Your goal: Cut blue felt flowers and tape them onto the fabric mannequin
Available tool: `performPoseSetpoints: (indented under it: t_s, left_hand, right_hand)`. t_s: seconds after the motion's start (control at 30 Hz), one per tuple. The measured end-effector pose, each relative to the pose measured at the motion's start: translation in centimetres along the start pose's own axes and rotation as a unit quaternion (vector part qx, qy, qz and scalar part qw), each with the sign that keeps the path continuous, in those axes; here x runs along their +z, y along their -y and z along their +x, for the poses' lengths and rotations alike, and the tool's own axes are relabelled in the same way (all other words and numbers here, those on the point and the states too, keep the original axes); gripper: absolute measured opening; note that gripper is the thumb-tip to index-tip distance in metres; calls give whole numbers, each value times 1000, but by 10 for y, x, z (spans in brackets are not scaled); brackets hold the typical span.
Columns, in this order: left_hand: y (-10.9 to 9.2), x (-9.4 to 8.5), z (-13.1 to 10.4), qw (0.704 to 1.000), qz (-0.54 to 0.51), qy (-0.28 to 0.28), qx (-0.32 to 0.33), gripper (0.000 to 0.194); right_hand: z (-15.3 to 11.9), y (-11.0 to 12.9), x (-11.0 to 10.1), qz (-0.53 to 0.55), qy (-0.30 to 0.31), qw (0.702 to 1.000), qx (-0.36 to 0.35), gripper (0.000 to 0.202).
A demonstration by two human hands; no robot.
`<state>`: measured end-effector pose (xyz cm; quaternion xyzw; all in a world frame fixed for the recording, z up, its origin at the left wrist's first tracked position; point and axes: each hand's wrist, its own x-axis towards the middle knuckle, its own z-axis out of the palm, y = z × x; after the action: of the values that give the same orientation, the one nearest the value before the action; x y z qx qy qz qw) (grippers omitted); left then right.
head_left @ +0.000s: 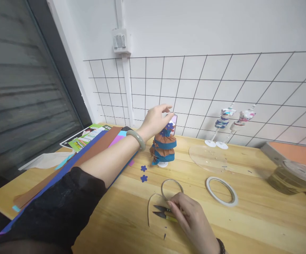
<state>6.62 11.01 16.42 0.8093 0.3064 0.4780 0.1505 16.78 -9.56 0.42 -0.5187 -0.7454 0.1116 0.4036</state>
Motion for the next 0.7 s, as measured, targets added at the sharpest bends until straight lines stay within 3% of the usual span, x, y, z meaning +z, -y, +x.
performPoseSetpoints:
  t_s: [0.1, 0.17, 0.27, 0.33, 0.43, 0.53, 0.6, 0.7]
  left_hand:
    - [-6, -7, -19, 998, -39, -56, 12, 27]
    - [-7, -9, -40, 991, -75, -106, -16, 24]
    - [-3, -2, -78, 967, -169, -156, -114, 19]
    - [3, 9, -103, 933, -250, -160, -201, 15]
    - [10, 29, -131, 864, -358, -119, -333, 16]
    - [10, 46, -143, 793, -442, -62, -415, 20]
    - [8, 52, -143, 755, -491, -27, -434, 21]
    - [9, 51, -135, 728, -540, -18, -423, 20]
  right_hand:
    - [1, 1, 0, 28, -10, 999, 27, 19]
    - [2, 0, -1, 56, -32, 997, 50, 19]
    - [3, -3, 0, 107, -71, 988, 82, 18]
    - [3, -6, 0, 138, -90, 980, 108, 18]
    - [4, -13, 1, 175, -114, 966, 155, 19]
    - [5, -18, 2, 195, -131, 952, 195, 20]
    - [5, -21, 2, 202, -141, 944, 221, 22]
    - [6, -24, 1, 208, -150, 929, 267, 25]
